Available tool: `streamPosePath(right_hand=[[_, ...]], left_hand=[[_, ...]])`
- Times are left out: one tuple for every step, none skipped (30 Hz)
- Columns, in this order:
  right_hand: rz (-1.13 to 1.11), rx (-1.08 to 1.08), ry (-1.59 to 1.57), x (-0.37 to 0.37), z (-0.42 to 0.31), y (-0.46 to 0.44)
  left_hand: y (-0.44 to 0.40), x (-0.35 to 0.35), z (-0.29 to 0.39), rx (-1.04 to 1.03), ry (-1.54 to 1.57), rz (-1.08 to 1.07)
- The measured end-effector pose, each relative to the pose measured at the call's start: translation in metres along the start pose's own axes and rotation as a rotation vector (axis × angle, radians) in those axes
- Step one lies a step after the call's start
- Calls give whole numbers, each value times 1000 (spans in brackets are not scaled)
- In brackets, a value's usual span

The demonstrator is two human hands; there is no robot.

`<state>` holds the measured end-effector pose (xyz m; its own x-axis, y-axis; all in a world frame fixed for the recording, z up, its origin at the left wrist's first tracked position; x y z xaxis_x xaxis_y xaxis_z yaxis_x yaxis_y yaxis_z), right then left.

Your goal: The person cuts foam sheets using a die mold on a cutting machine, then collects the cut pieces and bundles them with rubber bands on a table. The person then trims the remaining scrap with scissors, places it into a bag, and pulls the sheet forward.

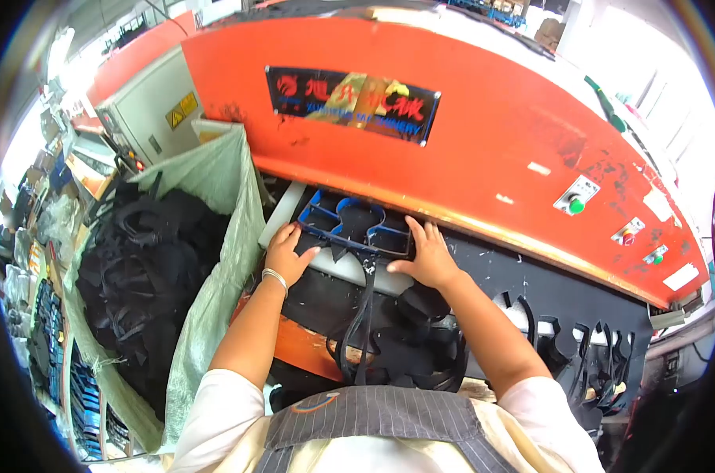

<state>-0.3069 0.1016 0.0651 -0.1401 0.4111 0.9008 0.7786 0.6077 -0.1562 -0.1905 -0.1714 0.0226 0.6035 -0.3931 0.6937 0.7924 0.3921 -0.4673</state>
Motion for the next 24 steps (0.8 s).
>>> streamPosePath(right_hand=[[-86,-27,-82,22,0,7],[-110,104,-206,47,-2,14],[-65,177,-137,87,-8,28],[17,244,-16,126,-10,42],[77,224,-25,162,1,57],[179,176,-109,191,21,69],[300,150,-179,217,48,85],[399,97,-181,242,68,100],[501,62,-205,262,96,116],[588,71,-129,283,115,132],[738,54,-17,306,145,150],[883,27,93,330,178,170],[991,-144,-119,349,234,189],[1087,-211,-91,371,270,206],[1180,-279,-69,392,302,221],[1269,-226,200,417,314,233],[1330,-292,137,435,348,244],[1391,-358,71,448,372,250],[1458,-354,114,462,373,251],[1459,-343,110,472,383,249],[1553,-485,283,487,399,261],[1639,-624,459,499,410,270],[1697,-626,407,504,422,265],[1784,-659,403,500,443,259]], left_hand=[[-10,-12,-4,21,-102,-63],[-14,-20,-9,54,-207,-131],[-23,-21,-2,61,-208,-130],[-32,-28,-1,83,-265,-183],[-32,-32,-1,145,-304,-210],[-41,-34,-2,196,-338,-195],[-45,-34,-2,301,-360,-226],[-46,-32,1,343,-411,-268],[-48,-25,22,322,-431,-359],[-46,-20,41,298,-447,-454],[-45,-24,56,211,-337,-466],[-43,-19,91,171,-224,-505],[-43,-23,124,-13,-85,-457],[-38,-28,160,-67,-69,-577],[-31,-35,191,-127,1,-615],[-22,-41,228,-237,64,-689],[-12,-53,260,-286,103,-824],[0,-64,291,-429,183,-895],[9,-72,322,-530,227,-997],[12,-76,349,-578,266,-1017],[10,-79,378,-656,321,-970],[8,-86,403,-721,372,-923],[3,-88,429,-746,440,-916],[-2,-91,453,-785,508,-870]])
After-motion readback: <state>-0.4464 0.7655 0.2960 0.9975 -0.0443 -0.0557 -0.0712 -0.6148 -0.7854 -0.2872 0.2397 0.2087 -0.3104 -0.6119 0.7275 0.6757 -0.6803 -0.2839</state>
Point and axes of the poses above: each hand's wrist, its own y-axis away from the middle knuckle, its own x-axis out of the back of the hand, z = x × y, the point moved 10 cm from there along -y, towards the middle knuckle, and after that the axes turned 6 degrees about z, right-handed, at the moved point
